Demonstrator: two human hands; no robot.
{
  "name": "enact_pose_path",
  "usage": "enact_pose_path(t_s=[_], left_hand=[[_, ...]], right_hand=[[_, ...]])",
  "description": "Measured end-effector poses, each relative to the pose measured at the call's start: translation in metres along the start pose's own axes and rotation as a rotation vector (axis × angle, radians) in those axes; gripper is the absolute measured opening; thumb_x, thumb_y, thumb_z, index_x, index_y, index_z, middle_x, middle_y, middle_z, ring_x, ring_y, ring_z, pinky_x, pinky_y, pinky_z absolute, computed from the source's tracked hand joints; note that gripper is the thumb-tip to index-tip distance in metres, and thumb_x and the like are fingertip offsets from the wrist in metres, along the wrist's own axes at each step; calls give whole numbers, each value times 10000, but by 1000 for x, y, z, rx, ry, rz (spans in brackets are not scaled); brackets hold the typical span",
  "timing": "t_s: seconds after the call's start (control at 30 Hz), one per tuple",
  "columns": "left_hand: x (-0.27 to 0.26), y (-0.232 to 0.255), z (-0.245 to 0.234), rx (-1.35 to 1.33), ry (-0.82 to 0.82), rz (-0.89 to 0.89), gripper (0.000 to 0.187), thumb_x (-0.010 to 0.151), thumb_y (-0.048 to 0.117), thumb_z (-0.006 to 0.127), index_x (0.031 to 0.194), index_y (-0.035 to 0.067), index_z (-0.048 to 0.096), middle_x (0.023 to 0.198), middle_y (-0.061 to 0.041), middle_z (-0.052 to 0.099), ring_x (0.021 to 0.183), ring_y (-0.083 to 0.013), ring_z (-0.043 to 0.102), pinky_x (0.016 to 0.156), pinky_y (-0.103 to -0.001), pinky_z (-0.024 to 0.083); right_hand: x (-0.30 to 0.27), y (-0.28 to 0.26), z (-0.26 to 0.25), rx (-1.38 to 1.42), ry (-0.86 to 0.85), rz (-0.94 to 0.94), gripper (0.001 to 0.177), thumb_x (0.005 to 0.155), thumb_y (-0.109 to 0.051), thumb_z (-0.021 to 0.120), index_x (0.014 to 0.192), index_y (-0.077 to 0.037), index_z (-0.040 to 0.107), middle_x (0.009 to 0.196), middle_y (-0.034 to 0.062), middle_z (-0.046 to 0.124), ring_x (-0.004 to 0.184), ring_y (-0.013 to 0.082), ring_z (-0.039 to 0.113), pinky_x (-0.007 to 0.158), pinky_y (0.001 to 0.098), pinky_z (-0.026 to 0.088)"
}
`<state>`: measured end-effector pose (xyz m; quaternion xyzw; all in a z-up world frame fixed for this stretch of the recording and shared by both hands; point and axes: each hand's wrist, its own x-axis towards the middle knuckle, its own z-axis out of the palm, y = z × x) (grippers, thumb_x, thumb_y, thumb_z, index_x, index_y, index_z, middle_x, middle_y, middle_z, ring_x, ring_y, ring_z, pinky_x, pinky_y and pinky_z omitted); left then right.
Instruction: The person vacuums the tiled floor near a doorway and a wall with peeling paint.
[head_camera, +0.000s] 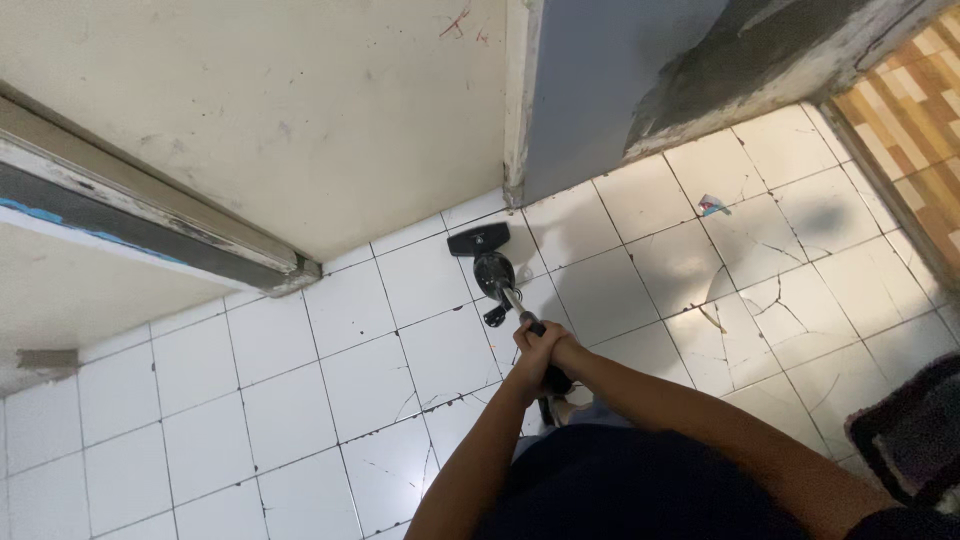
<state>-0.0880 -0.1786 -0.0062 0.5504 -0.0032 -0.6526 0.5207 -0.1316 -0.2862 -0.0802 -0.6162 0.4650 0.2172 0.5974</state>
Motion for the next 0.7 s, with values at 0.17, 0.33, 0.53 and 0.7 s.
enact_pose_path(t_s=[0.17,0.33,0.53,0.7], left_hand=[[-38,-21,8,59,65,-95,972,797,666,617,1397,-31,303,1289,-300,478,1131,-456,568,869,-564,564],[-51,-42,8,-63,-40,-116,1026,749,612,692,1496,60,254,1452,-285,443,1309,-459,503,974,-603,509],[-54,-54,4,17,-4,-157,1175,730,658,665,1565,93,62,1492,-303,362,1356,-493,452,1012,-628,475],[-46,-46,3,42,15,-151,1180,727,707,616,1550,27,112,1475,-325,366,1342,-508,464,977,-617,522]], right_hand=[[-32,14,21,-79,-33,49,492,958,-541,514,1144,-90,576,1014,138,695,895,257,708,763,410,585],[-48,41,39,-20,19,80,520,962,-559,500,1119,-73,600,1012,146,691,869,254,702,738,410,577],[-54,58,47,285,-74,-120,464,953,-503,555,1121,-71,586,1007,134,654,896,235,641,734,398,541],[-56,33,40,-69,34,24,451,974,-559,468,1141,-145,533,1006,90,663,911,193,688,757,354,580]])
